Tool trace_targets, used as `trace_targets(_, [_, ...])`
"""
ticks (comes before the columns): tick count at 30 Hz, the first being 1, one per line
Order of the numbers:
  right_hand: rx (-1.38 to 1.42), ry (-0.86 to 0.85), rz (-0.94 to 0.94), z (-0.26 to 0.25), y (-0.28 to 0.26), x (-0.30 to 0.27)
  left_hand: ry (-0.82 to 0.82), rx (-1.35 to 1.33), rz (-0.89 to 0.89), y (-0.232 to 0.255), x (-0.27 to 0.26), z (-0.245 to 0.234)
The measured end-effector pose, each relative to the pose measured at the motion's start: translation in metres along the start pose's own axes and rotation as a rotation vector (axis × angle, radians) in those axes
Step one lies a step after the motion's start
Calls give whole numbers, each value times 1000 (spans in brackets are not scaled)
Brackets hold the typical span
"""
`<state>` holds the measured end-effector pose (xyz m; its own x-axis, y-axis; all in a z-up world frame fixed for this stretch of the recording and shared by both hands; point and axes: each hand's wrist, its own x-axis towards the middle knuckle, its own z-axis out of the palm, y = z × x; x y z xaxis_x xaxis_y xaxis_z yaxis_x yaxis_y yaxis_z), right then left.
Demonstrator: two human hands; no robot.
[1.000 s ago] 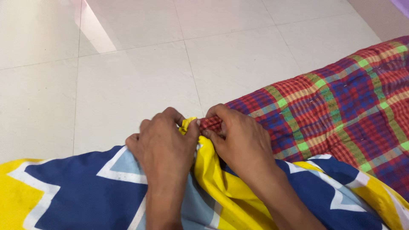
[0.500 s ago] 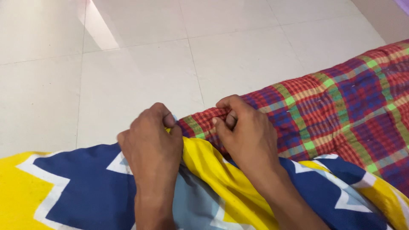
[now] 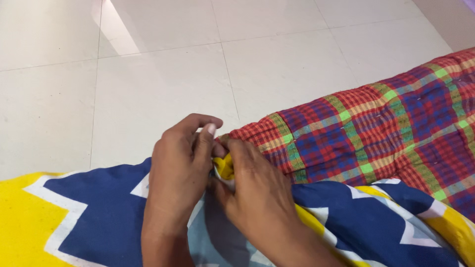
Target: The person rolls a blue, yellow, and white patterned bed sheet around a red plaid pillow. They use both hands to tuck the sheet's edge and roll it tightly along the length of the pillow.
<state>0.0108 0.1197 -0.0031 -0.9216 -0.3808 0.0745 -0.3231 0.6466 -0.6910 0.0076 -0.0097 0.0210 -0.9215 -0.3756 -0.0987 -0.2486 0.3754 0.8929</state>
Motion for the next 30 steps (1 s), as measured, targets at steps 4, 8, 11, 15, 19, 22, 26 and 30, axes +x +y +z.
trace_targets(4, [111,71,44,5,11,4,31,-16,62,-5,1,6])
trace_targets(8, [888,-117,377,-3,24,16,76,103,285,-13,-4,3])
trace_targets(11, [1259,-289,590,-11,30,21,33,115,344,-13,-6,-5])
trace_targets(15, [1079,-439,542,-9,35,19,-100,169,-215,-5,-8,-9])
trace_targets(19, [404,-207,248,-12,39,15,23,297,235,-9,-4,-4])
trace_targets(22, [191,35,87,-24,37,20,3,349,173,-7,-4,0])
trace_targets(26, [-30,122,-289,-32,32,27,36,404,167,-3,-3,5])
trace_targets(30, [-26,57,-76,-29,32,34,88,435,158,-1,-6,11])
